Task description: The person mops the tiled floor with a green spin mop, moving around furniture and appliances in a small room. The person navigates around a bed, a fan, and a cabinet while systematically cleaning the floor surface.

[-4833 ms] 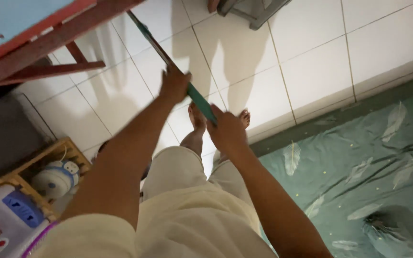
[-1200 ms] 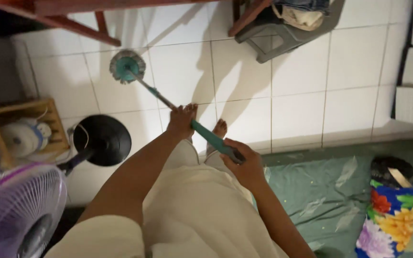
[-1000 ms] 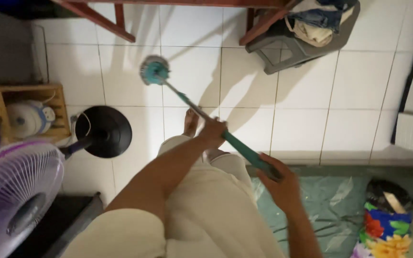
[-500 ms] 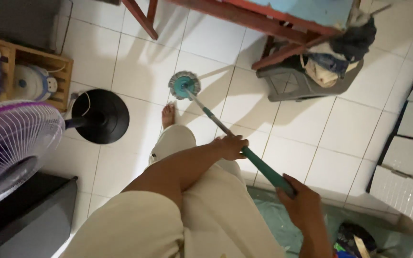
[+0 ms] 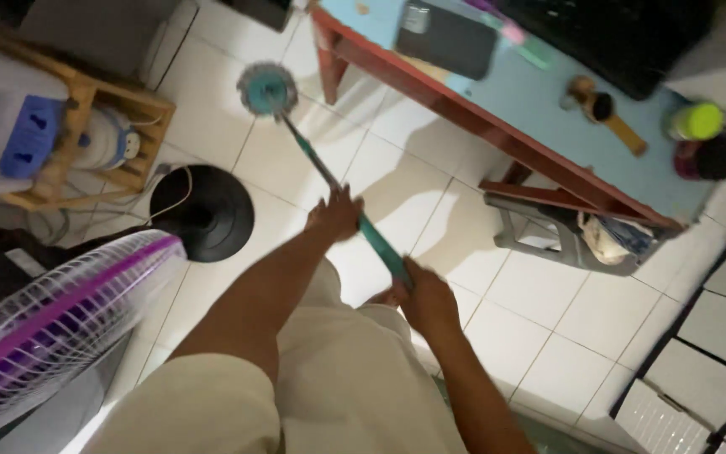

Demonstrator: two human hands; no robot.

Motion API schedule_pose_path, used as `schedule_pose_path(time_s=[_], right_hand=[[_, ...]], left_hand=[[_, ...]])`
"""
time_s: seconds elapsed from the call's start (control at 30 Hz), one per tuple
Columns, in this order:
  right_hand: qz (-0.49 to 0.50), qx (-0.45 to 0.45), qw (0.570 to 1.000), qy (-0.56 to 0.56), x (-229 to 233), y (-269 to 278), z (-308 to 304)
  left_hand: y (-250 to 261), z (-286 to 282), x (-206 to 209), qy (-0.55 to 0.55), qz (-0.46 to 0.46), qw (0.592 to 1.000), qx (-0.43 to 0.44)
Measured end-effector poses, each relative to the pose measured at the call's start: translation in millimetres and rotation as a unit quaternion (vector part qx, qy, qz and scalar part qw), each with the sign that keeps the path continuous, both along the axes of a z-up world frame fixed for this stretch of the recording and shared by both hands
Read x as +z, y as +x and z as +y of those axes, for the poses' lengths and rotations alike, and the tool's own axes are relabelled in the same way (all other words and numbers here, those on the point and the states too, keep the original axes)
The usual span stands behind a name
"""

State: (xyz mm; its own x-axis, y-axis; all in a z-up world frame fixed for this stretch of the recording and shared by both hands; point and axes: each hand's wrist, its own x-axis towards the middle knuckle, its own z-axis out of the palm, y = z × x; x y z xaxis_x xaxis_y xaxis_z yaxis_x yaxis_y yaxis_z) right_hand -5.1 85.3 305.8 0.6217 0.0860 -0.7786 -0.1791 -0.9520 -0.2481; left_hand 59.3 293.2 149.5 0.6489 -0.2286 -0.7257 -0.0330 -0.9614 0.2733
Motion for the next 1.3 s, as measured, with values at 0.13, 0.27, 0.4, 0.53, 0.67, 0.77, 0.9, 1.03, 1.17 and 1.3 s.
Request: schedule_pose_path(time_s=[0.13,0.27,0.4,0.53,0.67,0.77,0.9,1.03,1.17,1.3], right_hand=[[-0.096,0.089,0.991,0.039,-25,81,92],[-0.267,0.142,0.948,0.097,-65,107,149],[-0.124,0.098,0.985,0.063,-14,116,141],[-0.05,0.073,0.996,-0.014,13,118,117],[-0.056,0.126,0.99,-0.024,-2,131,140],[-0.099,0.14,0.985,0.026,-36,154,181],[-0.108,0.125,0.984,0.063,-37,165,200],[-0.124,0.149,0.981,0.034,-31,153,176],[-0.072,0.111,0.991,-0.007,2,136,146],[-0.064,0.1,0.992,-0.041,5,129,151]], left_hand=[[63,78,-92,-0.039,-0.01,0.983,0.179],[103,139,-86,0.007,-0.034,0.974,0.223],[103,117,-70,0.005,-0.039,0.985,0.169],[91,90,-33,-0.126,-0.011,0.943,0.308],[114,118,8,-0.186,0.037,0.871,0.454],[120,165,-75,-0.061,-0.056,0.971,0.224],[135,191,-80,-0.061,-0.032,0.967,0.246],[122,165,-80,-0.08,-0.059,0.97,0.223],[113,132,1,-0.216,-0.007,0.881,0.421],[92,128,-63,-0.172,-0.132,0.955,0.201]])
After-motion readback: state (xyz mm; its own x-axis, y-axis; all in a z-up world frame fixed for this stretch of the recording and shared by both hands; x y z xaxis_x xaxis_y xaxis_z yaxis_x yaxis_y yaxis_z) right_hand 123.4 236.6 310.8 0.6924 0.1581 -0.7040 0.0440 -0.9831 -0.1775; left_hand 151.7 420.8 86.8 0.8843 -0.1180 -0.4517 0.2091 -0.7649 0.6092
